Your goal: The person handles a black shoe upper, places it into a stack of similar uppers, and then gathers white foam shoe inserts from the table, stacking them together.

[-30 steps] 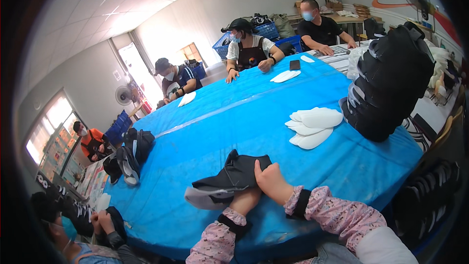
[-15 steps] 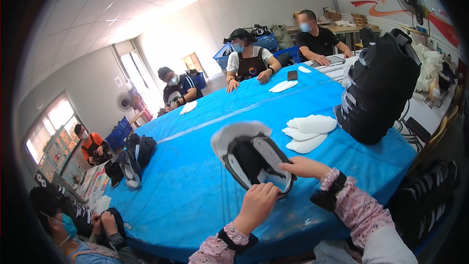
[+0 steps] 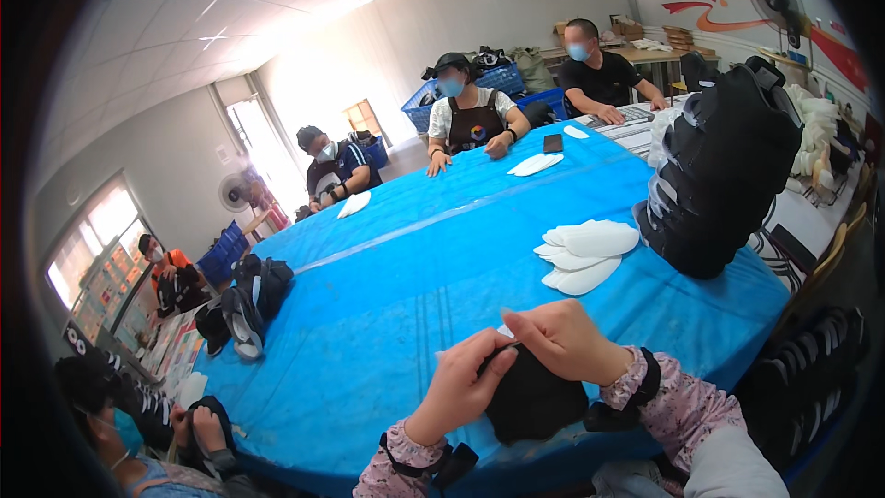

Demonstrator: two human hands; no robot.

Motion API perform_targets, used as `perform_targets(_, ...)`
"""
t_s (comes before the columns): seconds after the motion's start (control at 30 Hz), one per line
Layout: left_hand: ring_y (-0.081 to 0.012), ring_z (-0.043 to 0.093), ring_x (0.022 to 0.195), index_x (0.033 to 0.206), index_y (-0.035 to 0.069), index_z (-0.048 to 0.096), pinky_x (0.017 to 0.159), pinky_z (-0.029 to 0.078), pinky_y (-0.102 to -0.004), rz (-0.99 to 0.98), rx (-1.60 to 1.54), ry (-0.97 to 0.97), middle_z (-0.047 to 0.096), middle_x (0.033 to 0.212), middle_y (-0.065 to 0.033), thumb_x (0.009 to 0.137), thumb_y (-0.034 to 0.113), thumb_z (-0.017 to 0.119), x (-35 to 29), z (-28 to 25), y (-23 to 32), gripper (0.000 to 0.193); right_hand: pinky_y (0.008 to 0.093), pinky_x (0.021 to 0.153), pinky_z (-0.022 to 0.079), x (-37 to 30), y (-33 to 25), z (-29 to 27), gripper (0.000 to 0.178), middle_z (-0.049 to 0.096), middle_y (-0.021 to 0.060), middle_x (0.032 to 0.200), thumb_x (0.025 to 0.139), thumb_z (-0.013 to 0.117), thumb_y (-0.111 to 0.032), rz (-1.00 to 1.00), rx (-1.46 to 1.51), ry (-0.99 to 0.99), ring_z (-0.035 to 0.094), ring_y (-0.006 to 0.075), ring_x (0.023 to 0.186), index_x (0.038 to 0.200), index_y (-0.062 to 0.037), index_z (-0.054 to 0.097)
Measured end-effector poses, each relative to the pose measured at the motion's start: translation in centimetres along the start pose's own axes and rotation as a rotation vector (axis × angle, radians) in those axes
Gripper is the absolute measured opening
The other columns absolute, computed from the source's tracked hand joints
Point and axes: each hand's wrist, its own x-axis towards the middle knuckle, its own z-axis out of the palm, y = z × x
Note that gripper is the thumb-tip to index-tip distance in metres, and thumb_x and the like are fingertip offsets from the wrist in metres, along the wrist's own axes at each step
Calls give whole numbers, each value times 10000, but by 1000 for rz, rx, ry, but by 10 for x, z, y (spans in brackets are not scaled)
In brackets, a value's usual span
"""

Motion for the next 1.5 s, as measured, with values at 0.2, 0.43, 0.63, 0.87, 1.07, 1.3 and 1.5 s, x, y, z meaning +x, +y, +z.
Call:
perform_targets(0.2,-354,508,531,649,14,525,467,365,-406,38,372,273,535,596,-140,889,158,472,5,13,-13,285,342,409,344,1,4,28,370,497,152,528,923,468,-259,-78,147,172,483,313,453,672,-22,601)
perform_targets(0.43,-123,361,457,568,-1,437,438,268,-301,-94,-172,474,419,507,-43,955,232,392,-21,28,-30,454,280,460,285,-9,0,56,423,373,30,532,957,416,-232,11,619,117,322,109,503,597,-10,424)
perform_targets(0.63,-109,343,455,539,10,404,440,253,-296,-67,-327,493,390,492,-25,963,220,374,-36,32,-35,474,231,533,323,-25,17,70,462,416,-15,572,968,378,-290,116,776,41,363,64,566,580,-44,427)
perform_targets(0.87,-211,417,422,532,5,427,433,281,-324,53,-77,434,419,492,-86,939,172,388,-42,29,-30,442,257,501,320,-32,41,65,503,403,8,541,969,348,-329,231,727,46,375,73,543,582,-25,452)
perform_targets(1.07,-251,441,446,513,72,407,434,317,-336,413,291,319,412,508,-55,861,129,443,-22,1,-12,354,374,460,288,-9,17,26,365,382,101,506,891,436,-82,-383,187,277,402,282,462,536,-27,370)
perform_targets(1.3,-300,406,423,527,17,378,418,281,-371,222,240,423,377,498,-121,881,91,466,7,23,-64,372,348,439,306,-8,70,40,447,406,130,484,934,430,-225,96,278,318,388,230,427,559,19,431)
perform_targets(1.5,-298,397,410,516,16,378,412,272,-377,185,168,415,374,483,-122,895,93,461,19,33,-65,396,322,432,288,-12,78,29,478,361,78,467,943,421,-262,189,313,365,327,123,450,568,35,432)
